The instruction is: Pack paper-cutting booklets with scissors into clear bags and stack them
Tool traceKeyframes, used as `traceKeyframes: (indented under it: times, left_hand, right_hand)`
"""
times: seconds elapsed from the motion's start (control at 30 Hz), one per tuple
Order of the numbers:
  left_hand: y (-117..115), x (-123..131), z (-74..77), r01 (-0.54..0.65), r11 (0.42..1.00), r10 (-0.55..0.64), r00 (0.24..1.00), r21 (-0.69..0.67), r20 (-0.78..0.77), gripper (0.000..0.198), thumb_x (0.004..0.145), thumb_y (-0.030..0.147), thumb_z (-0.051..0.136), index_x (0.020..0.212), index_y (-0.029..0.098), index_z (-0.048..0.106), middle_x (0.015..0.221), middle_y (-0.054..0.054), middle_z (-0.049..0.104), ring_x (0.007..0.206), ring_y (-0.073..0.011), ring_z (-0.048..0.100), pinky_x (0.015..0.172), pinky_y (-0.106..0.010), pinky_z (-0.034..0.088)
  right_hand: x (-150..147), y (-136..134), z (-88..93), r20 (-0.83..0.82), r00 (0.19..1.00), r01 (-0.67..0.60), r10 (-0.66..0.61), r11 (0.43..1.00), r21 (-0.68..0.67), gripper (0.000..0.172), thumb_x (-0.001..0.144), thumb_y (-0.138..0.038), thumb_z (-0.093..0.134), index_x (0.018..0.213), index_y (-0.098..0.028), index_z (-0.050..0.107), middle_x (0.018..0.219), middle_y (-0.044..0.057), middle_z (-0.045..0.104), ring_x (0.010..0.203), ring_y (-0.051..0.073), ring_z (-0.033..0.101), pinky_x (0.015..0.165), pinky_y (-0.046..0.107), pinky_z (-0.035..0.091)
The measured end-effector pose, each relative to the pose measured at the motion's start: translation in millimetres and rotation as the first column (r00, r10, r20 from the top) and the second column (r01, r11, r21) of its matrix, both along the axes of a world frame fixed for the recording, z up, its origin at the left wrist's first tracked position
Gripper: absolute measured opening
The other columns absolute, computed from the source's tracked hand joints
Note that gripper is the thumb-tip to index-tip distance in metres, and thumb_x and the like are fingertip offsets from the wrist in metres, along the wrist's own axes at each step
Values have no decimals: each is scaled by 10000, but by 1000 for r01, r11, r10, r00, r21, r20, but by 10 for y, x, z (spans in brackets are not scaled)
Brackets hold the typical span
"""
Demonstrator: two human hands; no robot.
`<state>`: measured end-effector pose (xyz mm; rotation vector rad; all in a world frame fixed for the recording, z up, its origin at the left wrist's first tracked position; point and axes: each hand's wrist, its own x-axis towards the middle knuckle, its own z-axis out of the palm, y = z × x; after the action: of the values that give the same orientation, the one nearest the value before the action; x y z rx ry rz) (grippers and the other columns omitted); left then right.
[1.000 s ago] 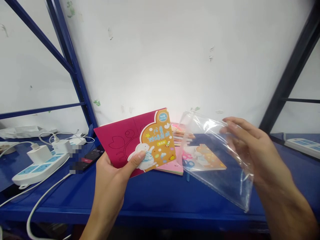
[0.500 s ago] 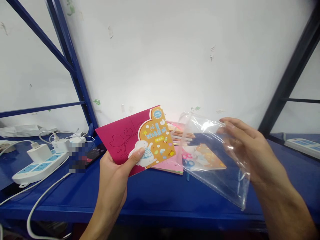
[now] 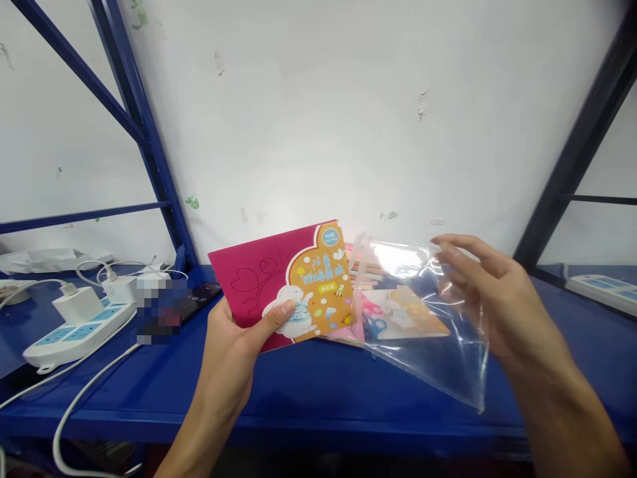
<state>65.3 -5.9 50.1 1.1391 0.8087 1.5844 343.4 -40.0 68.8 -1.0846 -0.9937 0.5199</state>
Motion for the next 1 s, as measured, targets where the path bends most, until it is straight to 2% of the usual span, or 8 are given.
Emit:
traceKeyframes:
  times: [0.13, 0.33, 0.53, 0.67, 0.87, 1.0]
  left_hand:
    - [-37, 5, 71, 33, 999, -33, 999, -43, -6, 784, 568, 316, 957, 1271, 132, 665, 1050, -128, 795, 918, -335, 766, 764, -387, 658]
    - [20, -113, 77, 183, 976, -188, 982, -122, -32, 797, 571, 314, 959, 1290, 161, 653, 1060, -121, 796, 958, -357, 761, 802, -427, 653]
    - [85, -229, 7, 259, 955, -277, 952, -143, -131, 539, 675, 221, 897, 1177, 170, 707, 1101, -119, 788, 962, -341, 763, 821, -418, 646]
    - [99, -231, 0, 259, 956, -279, 947, -134, -160, 516, 691, 211, 881, 1176, 176, 708, 1111, -117, 786, 993, -348, 756, 817, -417, 645]
    - [94, -216, 15, 192, 970, -219, 957, -149, -190, 557, 629, 245, 919, 1139, 148, 719, 1086, -137, 789, 959, -367, 760, 797, -441, 646]
    - [88, -221, 6, 177, 975, -203, 954, -134, -221, 557, 645, 276, 915, 1153, 164, 714, 1095, -126, 789, 955, -358, 762, 809, -446, 644]
  right_hand:
    - [-1, -12, 21, 67, 998, 15, -15, 1000, 5, 246, 795, -492, 809, 971, -322, 781, 820, -12, 683, 636, 110, 570, 549, 204, 469]
    - [19, -43, 30, 147, 989, -28, 25, 999, 17, 210, 816, -483, 786, 960, -331, 767, 821, -21, 671, 560, 117, 535, 533, 260, 456]
    - [-16, -47, 27, 184, 983, -16, 3, 997, 70, 230, 819, -484, 779, 950, -296, 759, 809, 2, 683, 563, 133, 541, 474, 257, 405]
    - [-43, -60, 34, 201, 980, -31, 14, 996, 83, 210, 828, -475, 774, 953, -307, 758, 792, -8, 686, 578, 130, 552, 488, 247, 429]
    - [-65, -76, 46, 197, 980, -41, 20, 994, 104, 228, 813, -480, 786, 928, -286, 754, 774, -17, 693, 553, 111, 554, 532, 255, 456]
    - [-79, -115, 65, 203, 976, -90, 76, 994, 56, 226, 827, -461, 783, 952, -278, 741, 826, -7, 698, 614, 136, 604, 545, 265, 473]
